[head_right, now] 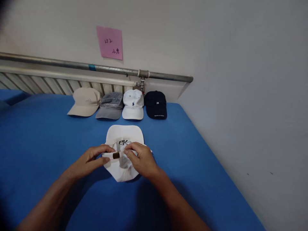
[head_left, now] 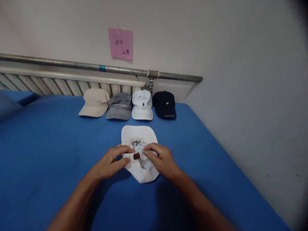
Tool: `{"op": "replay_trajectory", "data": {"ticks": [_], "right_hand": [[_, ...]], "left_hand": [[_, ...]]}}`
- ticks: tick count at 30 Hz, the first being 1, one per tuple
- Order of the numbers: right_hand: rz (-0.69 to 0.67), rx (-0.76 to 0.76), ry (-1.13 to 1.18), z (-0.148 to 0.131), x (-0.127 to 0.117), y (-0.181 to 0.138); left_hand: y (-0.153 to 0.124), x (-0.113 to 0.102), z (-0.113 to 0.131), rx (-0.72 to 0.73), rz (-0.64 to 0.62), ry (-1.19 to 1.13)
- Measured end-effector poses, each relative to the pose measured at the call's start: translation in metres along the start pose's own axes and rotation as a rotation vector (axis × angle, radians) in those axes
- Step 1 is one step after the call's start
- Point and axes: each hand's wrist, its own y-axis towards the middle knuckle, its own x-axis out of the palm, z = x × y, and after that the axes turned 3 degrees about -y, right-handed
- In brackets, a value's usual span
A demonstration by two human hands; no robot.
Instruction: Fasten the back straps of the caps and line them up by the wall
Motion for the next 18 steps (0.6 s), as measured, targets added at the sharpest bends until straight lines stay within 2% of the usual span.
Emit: {"op": "replay_trajectory", "data": {"ticks": [7, 12, 18], "right_hand": [[0.032, -0.009, -0.089, 0.004, 0.015, -0.001], [0.049, 0.024, -0.064, 0.003, 0.018, -0.003], [0.057, 0.056, -0.016, 0.007, 0.026, -0.004]], "left_hand": [[0.001, -0.004, -0.006, -0.149, -0.089, -0.295], [-0.001, -0.008, -0.012, -0.221, -0.111, -0.451], [-0.002, -0.009, -0.021, -0.287, -0.123, -0.528]]}}
